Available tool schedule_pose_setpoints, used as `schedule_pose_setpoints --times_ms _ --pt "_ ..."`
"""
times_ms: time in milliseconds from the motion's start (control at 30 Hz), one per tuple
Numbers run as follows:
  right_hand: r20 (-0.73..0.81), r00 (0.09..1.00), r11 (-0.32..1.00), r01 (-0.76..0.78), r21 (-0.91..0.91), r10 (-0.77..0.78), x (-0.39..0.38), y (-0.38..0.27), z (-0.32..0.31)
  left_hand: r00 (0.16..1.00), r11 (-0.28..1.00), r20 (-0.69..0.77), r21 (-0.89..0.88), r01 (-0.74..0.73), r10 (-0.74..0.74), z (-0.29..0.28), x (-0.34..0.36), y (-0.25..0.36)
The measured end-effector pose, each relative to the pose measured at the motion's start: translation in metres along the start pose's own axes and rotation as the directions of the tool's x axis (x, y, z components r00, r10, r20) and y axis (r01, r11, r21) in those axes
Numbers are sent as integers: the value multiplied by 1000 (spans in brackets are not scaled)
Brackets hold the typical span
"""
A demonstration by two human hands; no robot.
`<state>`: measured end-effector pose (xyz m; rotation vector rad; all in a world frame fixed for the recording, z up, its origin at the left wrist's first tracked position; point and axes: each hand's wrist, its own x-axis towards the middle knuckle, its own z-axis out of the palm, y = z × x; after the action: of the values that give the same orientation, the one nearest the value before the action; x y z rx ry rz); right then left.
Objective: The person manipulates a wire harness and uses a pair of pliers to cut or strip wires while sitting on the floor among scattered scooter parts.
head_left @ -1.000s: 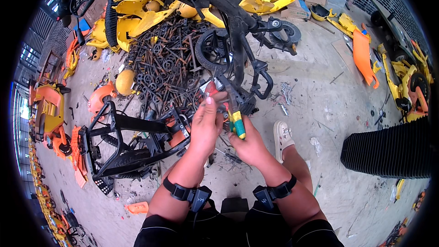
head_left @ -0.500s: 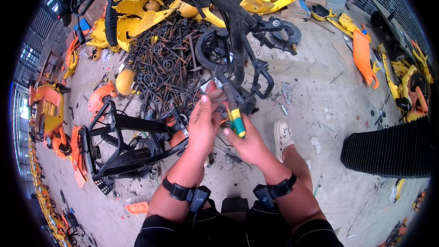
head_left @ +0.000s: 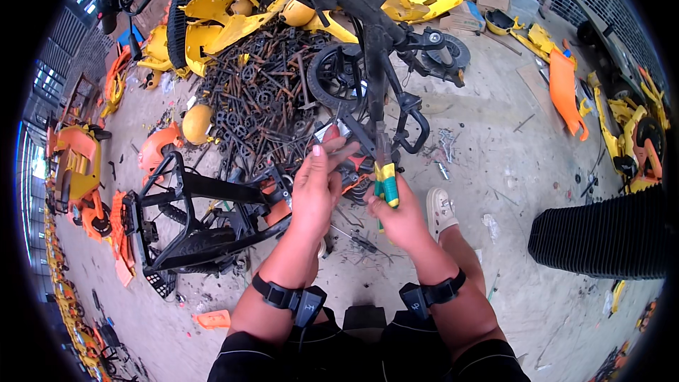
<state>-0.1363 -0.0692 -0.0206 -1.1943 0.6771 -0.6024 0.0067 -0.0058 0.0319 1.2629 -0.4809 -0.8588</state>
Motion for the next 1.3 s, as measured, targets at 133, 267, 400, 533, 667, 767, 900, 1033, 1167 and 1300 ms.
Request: schedule_pose_setpoints --times_ms 133,267,400,533,667,767,900,1033,1167,1300 --pt "35 999 975 -29 -222 37 -5 -9 3 998 999 49 15 30 -31 2 -1 0" --pt "51 994 946 -72 -317 92 -5 -6 6 996 998 67 6 57 -57 3 -1 -3" --pt "68 995 954 -51 -297 74 -5 -1 7 996 997 50 21 72 -73 5 0 -5" --pt "68 996 970 -47 -238 65 -4 3 4 995 997 58 12 77 -78 7 3 -6" --pt "80 994 971 -50 -234 70 -4 -4 4 992 994 65 13 106 -106 5 4 -7" --pt "83 994 971 -53 -233 74 -4 -5 3 993 994 50 3 111 -111 8 6 -8" --pt "91 993 939 -35 -341 70 -3 -10 1 990 992 65 2 123 -122 10 5 -6" --pt "68 998 919 17 -393 10 -3 -8 4 990 992 61 48 121 -123 10 6 -9" --pt "66 998 915 18 -404 10 -2 -8 3 991 993 69 35 109 -111 10 8 -11" --pt "60 997 898 75 -434 -54 1 0 4 989 993 88 36 112 -115 10 9 -10"
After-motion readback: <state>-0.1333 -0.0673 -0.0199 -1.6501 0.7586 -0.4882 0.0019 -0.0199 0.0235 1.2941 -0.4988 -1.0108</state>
